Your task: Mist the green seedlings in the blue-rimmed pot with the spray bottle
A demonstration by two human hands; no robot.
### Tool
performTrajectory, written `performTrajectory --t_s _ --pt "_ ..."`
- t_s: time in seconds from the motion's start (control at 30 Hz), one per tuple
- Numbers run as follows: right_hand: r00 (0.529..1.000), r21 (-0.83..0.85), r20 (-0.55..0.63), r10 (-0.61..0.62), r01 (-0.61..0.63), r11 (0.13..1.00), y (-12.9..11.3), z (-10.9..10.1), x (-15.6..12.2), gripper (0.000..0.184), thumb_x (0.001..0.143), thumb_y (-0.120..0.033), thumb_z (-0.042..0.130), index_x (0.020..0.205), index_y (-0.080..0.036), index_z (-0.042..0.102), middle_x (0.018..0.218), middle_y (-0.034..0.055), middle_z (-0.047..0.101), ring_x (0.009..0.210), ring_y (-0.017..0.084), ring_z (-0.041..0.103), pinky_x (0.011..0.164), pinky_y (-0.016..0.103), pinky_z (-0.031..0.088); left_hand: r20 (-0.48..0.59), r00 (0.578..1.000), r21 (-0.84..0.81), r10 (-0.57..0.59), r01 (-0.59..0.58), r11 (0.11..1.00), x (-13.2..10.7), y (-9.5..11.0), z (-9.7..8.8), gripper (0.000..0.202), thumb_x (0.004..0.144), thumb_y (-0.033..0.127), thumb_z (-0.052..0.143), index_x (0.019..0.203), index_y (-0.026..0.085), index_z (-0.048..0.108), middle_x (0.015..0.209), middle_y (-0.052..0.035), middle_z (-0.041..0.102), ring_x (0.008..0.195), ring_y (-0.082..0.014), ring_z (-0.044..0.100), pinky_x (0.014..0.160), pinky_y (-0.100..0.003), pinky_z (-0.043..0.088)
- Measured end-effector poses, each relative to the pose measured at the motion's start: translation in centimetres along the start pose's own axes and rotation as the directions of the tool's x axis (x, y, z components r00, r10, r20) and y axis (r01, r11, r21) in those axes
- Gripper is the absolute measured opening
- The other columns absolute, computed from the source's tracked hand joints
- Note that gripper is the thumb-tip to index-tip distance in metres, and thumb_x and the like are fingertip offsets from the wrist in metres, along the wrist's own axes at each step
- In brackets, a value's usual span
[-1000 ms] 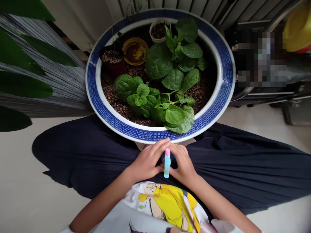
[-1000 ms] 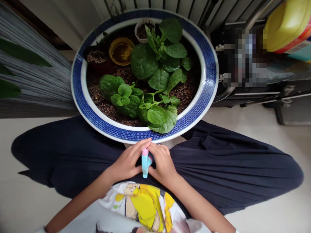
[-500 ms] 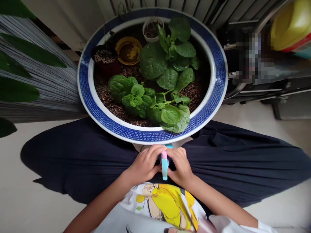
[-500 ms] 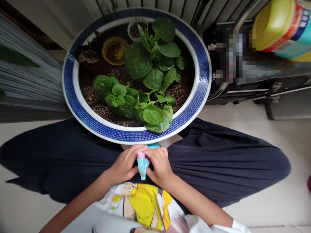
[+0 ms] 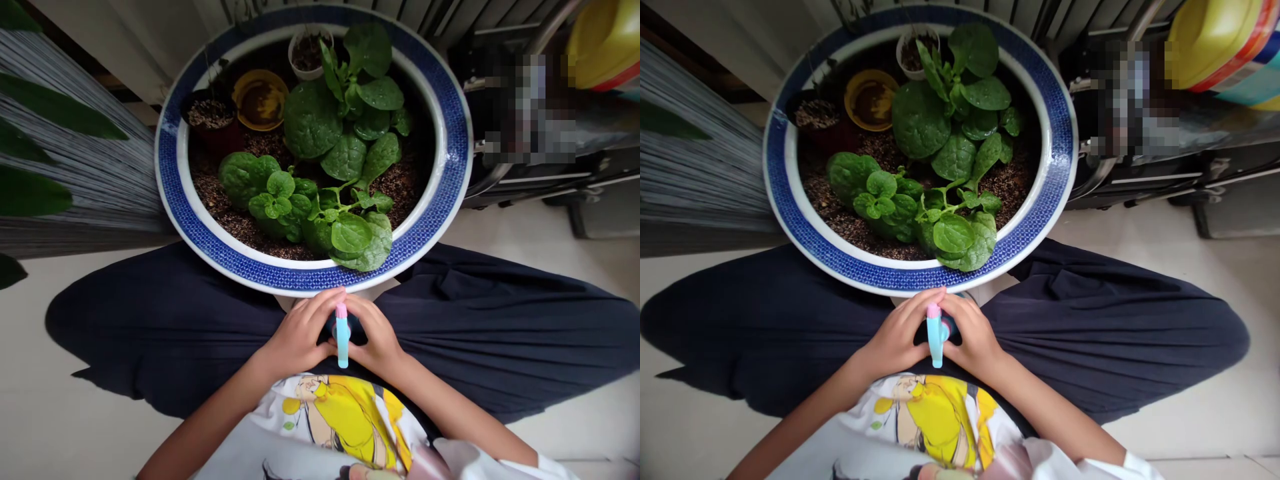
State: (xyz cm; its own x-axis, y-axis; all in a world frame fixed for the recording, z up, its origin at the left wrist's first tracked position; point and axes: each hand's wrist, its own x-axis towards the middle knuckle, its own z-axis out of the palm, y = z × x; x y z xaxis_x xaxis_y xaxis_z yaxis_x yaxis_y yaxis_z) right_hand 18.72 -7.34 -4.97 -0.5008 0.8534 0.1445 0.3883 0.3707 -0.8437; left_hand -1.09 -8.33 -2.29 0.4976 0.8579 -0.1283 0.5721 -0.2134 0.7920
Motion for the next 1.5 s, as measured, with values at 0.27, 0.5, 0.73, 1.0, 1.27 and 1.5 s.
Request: performTrajectory --t_s 0.27,0.5,0.73,1.0,1.27,1.5 --pt "1.000 0.012 -0.011 -0.015 0.015 1.000 -0.5 0.0 0.2 0.045 0.082 -0.022 0.066 0.124 -0.023 0.050 0.108 0.0089 0.070 0.097 0.024 0.068 0.083 0.040 0.056 -0.026 1.000 -0.029 -0.018 0.017 0.999 -0.5 0.0 0.4 0.056 0.089 0.020 0.063 0.140 0.021 0.039 0.140 -0.0125 0.055 0.132 -0.0267 0.052 0.108 -0.041 0.047" --pt "1.000 0.004 0.003 0.018 -0.018 1.000 -0.5 0.1 0.1 0.043 0.081 -0.020 0.066 0.122 -0.024 0.050 0.105 0.0084 0.069 0.097 0.025 0.067 0.083 0.041 0.055 -0.022 0.999 -0.054 -0.038 0.037 0.998 -0.6 -0.2 0.5 0.058 0.090 0.022 0.062 0.142 0.022 0.038 0.142 -0.0120 0.053 0.133 -0.0264 0.051 0.110 -0.042 0.045" --pt "0.997 0.019 0.070 0.025 -0.027 0.999 -0.5 0.1 0.0 0.054 0.083 -0.024 0.066 0.133 -0.023 0.044 0.124 0.0124 0.064 0.115 0.028 0.062 0.093 0.044 0.053 -0.065 0.998 -0.076 -0.015 0.010 0.997 -0.5 -0.3 0.4 0.074 0.083 0.027 0.072 0.146 0.025 0.034 0.148 -0.0110 0.048 0.137 -0.0273 0.047 0.115 -0.043 0.040" --pt "0.995 0.059 0.097 0.026 -0.032 0.998 -0.7 0.2 -0.2 0.045 0.084 -0.029 0.068 0.124 -0.022 0.049 0.103 0.0085 0.066 0.091 0.024 0.064 0.079 0.039 0.053 0.004 0.996 -0.154 -0.091 0.090 0.984 -1.2 -0.4 0.8 0.065 0.080 0.027 0.074 0.137 0.019 0.043 0.134 -0.0139 0.058 0.124 -0.0297 0.058 0.103 -0.043 0.051" --pt "0.990 0.050 0.110 0.087 -0.093 0.994 -0.4 0.3 -0.1 0.043 0.082 -0.032 0.069 0.117 -0.022 0.048 0.100 0.0079 0.063 0.088 0.024 0.062 0.075 0.039 0.053 0.074 0.993 -0.106 -0.094 0.102 0.989 -0.7 -0.4 0.6 0.076 0.081 0.029 0.075 0.146 0.023 0.035 0.146 -0.0131 0.049 0.131 -0.0296 0.053 0.108 -0.045 0.047" --pt "0.992 -0.083 -0.113 -0.057 0.048 0.995 -1.2 -0.8 -0.4 0.063 0.076 -0.037 0.075 0.130 -0.024 0.044 0.116 0.0125 0.061 0.103 0.031 0.062 0.080 0.044 0.054 0.030 0.996 -0.071 0.083 -0.081 0.994 -0.8 -0.9 0.3 0.101 0.080 0.049 0.075 0.156 0.031 0.010 0.159 -0.0134 0.029 0.146 -0.0306 0.030 0.119 -0.050 0.030"
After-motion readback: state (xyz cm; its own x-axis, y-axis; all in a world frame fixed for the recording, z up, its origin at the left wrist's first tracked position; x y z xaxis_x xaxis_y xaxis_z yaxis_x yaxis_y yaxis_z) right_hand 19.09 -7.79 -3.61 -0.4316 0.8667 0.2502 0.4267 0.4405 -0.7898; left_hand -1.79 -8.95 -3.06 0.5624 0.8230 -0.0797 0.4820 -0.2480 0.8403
